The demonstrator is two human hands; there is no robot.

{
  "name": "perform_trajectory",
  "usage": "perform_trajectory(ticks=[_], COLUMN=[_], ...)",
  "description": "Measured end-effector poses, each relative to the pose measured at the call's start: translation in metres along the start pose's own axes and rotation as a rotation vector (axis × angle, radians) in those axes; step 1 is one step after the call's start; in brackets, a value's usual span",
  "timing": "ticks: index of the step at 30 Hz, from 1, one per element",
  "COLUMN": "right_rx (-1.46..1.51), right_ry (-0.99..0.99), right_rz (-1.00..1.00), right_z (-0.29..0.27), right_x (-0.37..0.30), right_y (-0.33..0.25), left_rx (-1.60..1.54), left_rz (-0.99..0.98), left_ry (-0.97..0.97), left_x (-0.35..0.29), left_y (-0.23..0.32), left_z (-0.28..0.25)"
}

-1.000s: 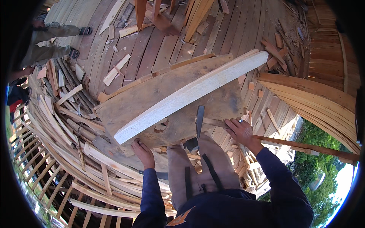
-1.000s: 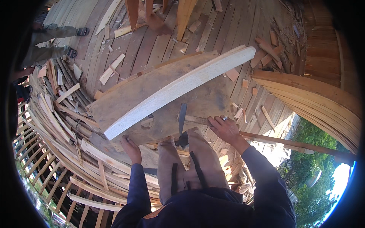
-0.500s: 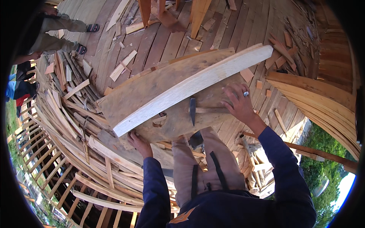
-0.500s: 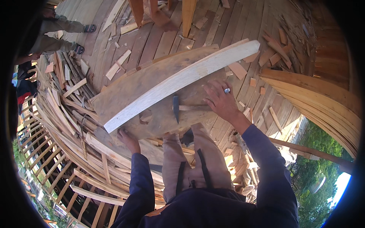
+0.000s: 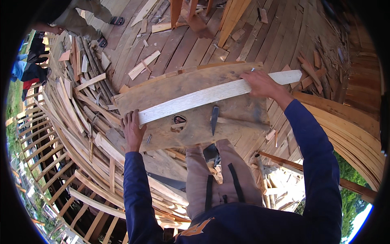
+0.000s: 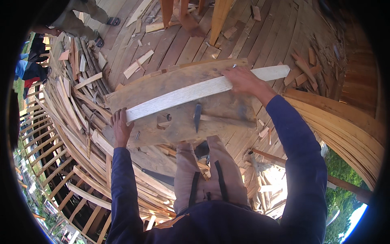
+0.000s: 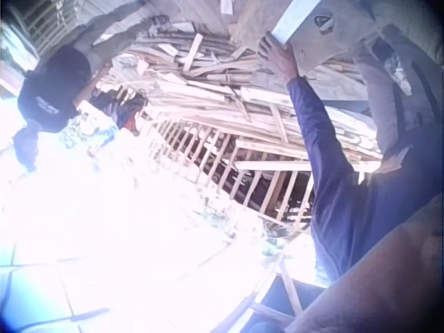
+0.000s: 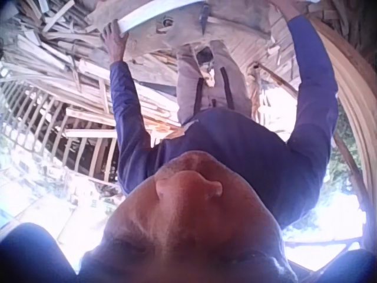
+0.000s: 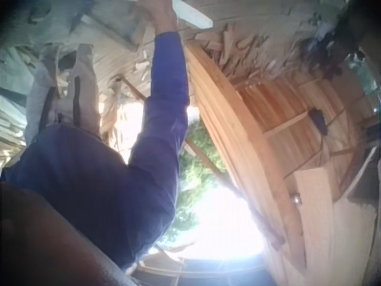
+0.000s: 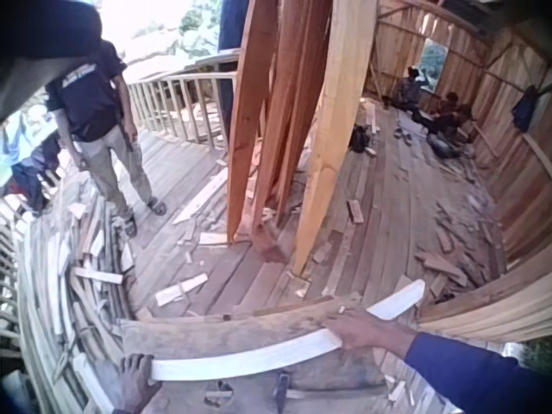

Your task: The person picks up a piece of wood from the floor, aligns it on a wooden support, and saws through it using a hand saw.

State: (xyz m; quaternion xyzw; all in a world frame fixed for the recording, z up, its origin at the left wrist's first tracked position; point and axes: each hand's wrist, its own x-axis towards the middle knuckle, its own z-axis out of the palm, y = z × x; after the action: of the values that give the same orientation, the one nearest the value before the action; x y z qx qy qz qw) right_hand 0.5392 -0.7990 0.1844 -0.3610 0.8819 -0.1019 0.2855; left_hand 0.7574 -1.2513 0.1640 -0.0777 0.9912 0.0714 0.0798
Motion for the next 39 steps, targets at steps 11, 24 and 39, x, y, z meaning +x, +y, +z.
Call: perform_trajectory(ticks=[11,24,39], right_rx=[0.314,-0.081,-0.067], right_ry=[-0.294,0.248,0.252], right_rz=[0.187,-0.013,-0.025], right_z=[-0.027,0.02,0.025], right_x=[-0.002,-0.038,-0.025], right_y=[0.028,0.015,0.034], left_rx=[-0.334,-0.278,-0.174], left_rz=[0.084,0.137,0.171], left_ry=[-0.61,-0.661,-0.115], left_x=[0.086,0.106,0.055], left_y=[-0.018,-0.013,-0.006], left_z=[-0.028,-0.04,-0.004])
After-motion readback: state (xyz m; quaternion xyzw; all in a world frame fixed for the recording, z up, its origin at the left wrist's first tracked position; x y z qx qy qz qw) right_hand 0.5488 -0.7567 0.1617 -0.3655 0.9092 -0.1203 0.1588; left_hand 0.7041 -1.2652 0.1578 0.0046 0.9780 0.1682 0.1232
